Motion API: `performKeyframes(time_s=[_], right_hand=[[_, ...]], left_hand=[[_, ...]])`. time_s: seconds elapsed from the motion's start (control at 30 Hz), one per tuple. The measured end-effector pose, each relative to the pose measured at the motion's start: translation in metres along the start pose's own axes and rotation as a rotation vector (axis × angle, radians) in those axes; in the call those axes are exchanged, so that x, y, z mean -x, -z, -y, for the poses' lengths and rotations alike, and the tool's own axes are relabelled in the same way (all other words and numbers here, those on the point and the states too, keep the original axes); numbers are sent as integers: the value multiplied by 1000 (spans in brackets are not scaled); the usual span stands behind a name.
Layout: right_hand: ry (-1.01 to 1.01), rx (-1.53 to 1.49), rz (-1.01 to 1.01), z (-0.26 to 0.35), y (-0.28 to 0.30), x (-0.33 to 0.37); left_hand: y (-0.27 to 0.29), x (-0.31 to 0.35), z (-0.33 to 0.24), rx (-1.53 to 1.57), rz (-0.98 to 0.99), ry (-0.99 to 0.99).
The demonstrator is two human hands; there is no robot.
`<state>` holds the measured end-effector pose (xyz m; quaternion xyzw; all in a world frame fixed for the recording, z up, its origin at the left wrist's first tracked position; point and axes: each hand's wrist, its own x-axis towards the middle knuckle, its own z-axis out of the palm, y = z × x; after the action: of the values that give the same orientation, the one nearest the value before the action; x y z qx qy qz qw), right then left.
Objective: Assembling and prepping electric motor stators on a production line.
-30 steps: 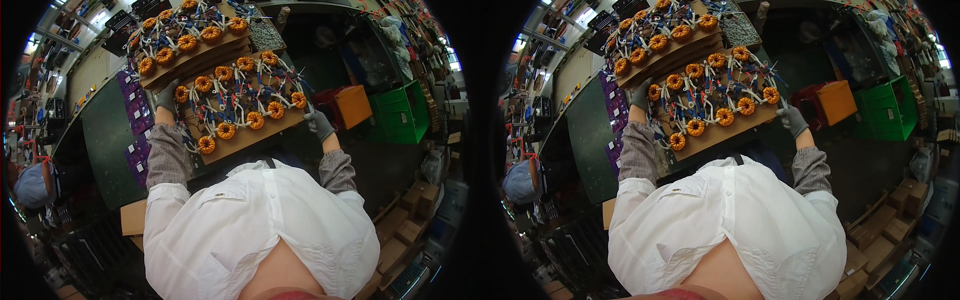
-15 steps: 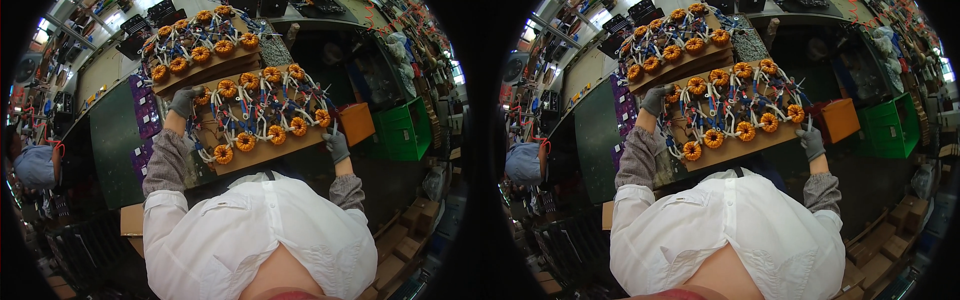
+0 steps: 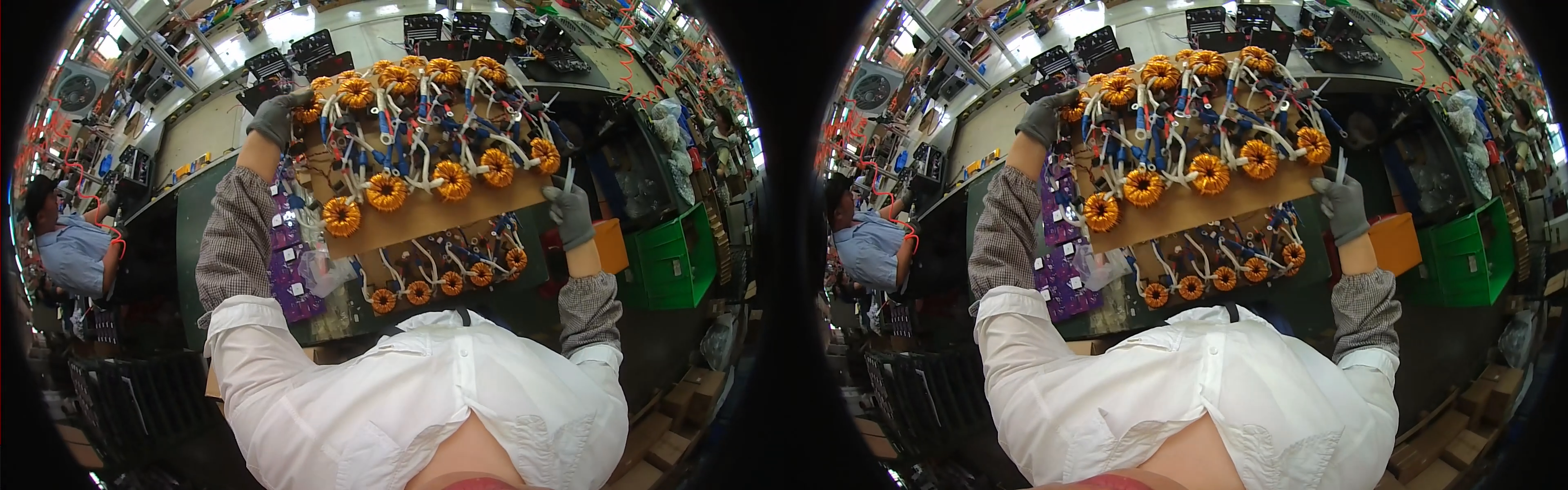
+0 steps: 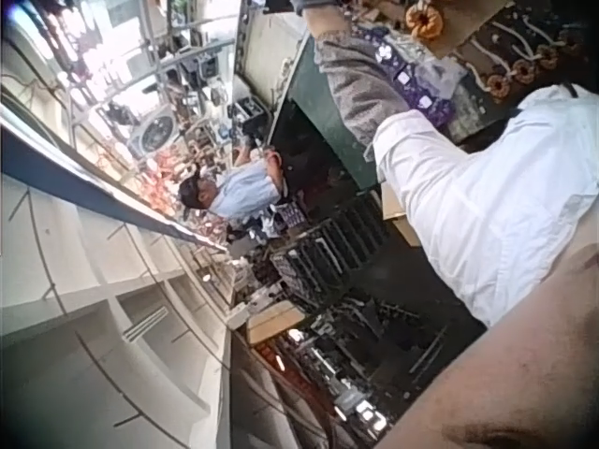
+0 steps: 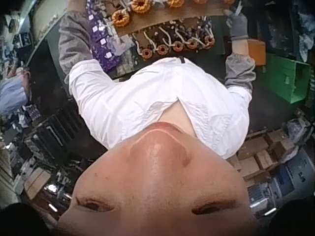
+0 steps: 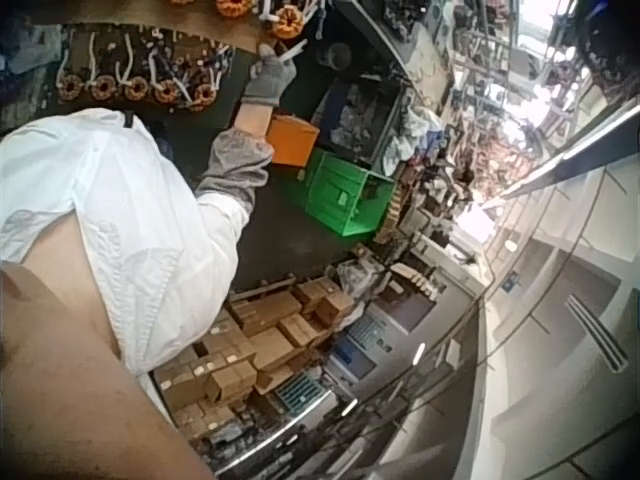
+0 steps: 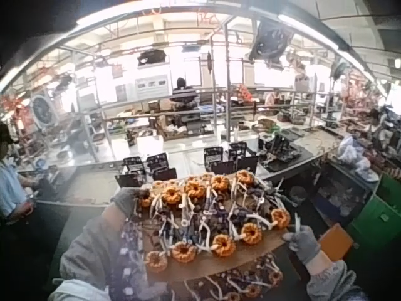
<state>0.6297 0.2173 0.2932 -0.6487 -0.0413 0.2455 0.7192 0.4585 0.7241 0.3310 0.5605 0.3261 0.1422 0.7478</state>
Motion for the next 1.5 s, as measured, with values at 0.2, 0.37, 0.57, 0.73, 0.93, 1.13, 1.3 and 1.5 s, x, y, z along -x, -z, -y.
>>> performKeyframes(time_s=[0.2, 0.37, 0.57, 0.73, 0.93, 1.13, 1.3, 1.5], right_hand=[[15, -73, 159, -9, -89, -80], [64, -15, 72, -38, -132, -139], [59, 25, -71, -64, -160, -164], [21, 22, -34, -67, -134, -172], [154, 0, -129, -78, -154, -164], [60, 187, -277, -59, -116, -110], [58, 197, -219, -73, -74, -47], [-13, 146, -96, -77, -32, -16]], left_hand=[[69, -73, -49, -67, -175, -67], [106, -139, -29, -29, -244, -148], [160, -214, 52, -86, -247, -315], [112, -202, 32, -9, -239, -301], [127, -201, 20, -283, -311, -359], [89, -154, -28, -832, -659, -553], [46, -47, -26, -240, -492, -1060], [-48, 83, 44, -133, -16, -845]])
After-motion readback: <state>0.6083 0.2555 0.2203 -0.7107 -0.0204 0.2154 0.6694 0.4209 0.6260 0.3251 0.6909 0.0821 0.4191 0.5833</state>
